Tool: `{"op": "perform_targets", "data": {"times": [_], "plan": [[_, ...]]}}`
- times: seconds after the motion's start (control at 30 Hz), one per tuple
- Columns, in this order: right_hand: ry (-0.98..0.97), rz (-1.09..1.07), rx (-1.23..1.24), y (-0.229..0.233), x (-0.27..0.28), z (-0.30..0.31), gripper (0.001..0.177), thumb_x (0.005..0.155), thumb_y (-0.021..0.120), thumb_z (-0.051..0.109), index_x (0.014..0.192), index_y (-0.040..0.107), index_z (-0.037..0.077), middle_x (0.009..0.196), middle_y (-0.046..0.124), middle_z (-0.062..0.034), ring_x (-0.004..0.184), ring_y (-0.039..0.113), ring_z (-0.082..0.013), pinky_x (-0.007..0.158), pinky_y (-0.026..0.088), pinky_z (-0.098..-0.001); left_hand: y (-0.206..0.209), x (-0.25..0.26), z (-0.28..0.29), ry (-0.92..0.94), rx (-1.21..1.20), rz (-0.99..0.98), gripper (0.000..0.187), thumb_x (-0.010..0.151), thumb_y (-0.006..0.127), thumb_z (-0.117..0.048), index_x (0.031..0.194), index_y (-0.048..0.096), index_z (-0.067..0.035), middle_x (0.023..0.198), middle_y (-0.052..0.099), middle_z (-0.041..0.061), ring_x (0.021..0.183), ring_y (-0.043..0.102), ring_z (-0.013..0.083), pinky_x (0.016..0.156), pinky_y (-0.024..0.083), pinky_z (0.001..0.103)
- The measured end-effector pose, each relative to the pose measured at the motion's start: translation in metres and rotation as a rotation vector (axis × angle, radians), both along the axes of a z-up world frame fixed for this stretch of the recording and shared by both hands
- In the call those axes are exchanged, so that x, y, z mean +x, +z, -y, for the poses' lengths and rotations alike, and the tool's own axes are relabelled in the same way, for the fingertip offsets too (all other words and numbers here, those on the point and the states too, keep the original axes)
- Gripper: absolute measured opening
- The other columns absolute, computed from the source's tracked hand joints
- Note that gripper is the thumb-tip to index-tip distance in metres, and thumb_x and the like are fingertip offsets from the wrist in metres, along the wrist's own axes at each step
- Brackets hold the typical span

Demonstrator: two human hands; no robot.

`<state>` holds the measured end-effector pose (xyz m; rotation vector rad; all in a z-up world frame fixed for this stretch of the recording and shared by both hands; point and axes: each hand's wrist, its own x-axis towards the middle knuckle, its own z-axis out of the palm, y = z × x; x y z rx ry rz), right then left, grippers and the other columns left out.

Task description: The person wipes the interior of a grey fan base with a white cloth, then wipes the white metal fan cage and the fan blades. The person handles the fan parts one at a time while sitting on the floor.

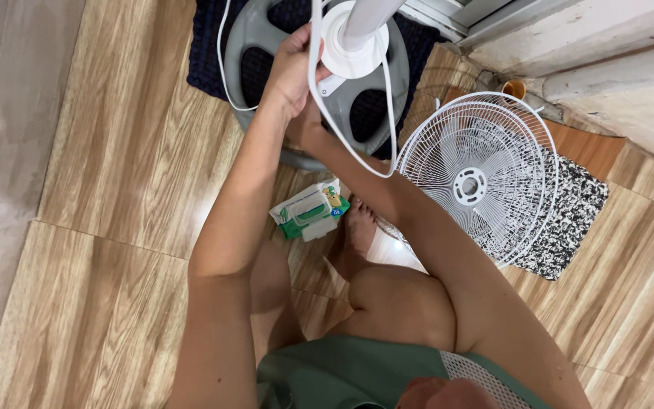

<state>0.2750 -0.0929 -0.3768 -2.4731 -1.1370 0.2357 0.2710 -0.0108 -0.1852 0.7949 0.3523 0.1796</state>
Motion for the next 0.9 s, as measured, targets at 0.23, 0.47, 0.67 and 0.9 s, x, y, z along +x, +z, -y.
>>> {"op": "perform_targets", "data": {"times": [0.23, 0.47, 0.67, 0.9], "plan": [[0.164, 0.035, -0.32, 0.024, 0.013, -0.001, 0.06, 0.105, 0.052, 0.032, 0.152, 0.037, -0.003, 0.157, 0.04, -0.0229, 0.152, 0.029, -0.0401, 0.127, 0.015, -0.0571, 0.005, -0.008, -0.005, -0.009, 0.041, -0.025, 0.039, 0.1, 0.057, 0.0, 0.139, 0.057, -0.003, 0.124, 0.069, 0.007, 0.113, 0.071, 0.0191, 0.095, 0.065, 0.035], [0.183, 0.207, -0.186, 0.054, -0.021, 0.076, 0.074, 0.104, 0.059, 0.039, 0.153, 0.031, -0.009, 0.159, 0.035, -0.0276, 0.149, 0.025, -0.0433, 0.125, 0.016, -0.0561, -0.015, -0.018, -0.007, -0.034, 0.074, -0.003, 0.035, 0.106, 0.052, -0.006, 0.14, 0.057, -0.005, 0.124, 0.07, 0.007, 0.11, 0.072, 0.0177, 0.089, 0.066, 0.032], [0.015, 0.443, 0.083, 0.042, -0.023, 0.121, 0.073, 0.089, 0.06, -0.01, 0.158, 0.041, 0.004, 0.163, 0.044, -0.0189, 0.153, 0.044, -0.0329, 0.121, 0.045, -0.0386, -0.057, -0.007, 0.009, 0.028, 0.091, -0.082, 0.037, 0.101, 0.052, 0.001, 0.138, 0.053, -0.004, 0.12, 0.067, 0.012, 0.103, 0.073, 0.0211, 0.082, 0.061, 0.037], [-0.492, -0.976, 0.914, 0.057, 0.01, 0.15, 0.026, 0.091, 0.061, 0.009, 0.111, 0.072, -0.003, 0.09, 0.072, -0.0078, 0.08, 0.068, -0.0199, 0.072, 0.057, -0.03, -0.122, 0.0, 0.014, -0.025, 0.05, -0.211, 0.038, 0.098, 0.05, 0.003, 0.135, 0.053, -0.003, 0.118, 0.067, 0.012, 0.105, 0.072, 0.0223, 0.086, 0.068, 0.039]]}}
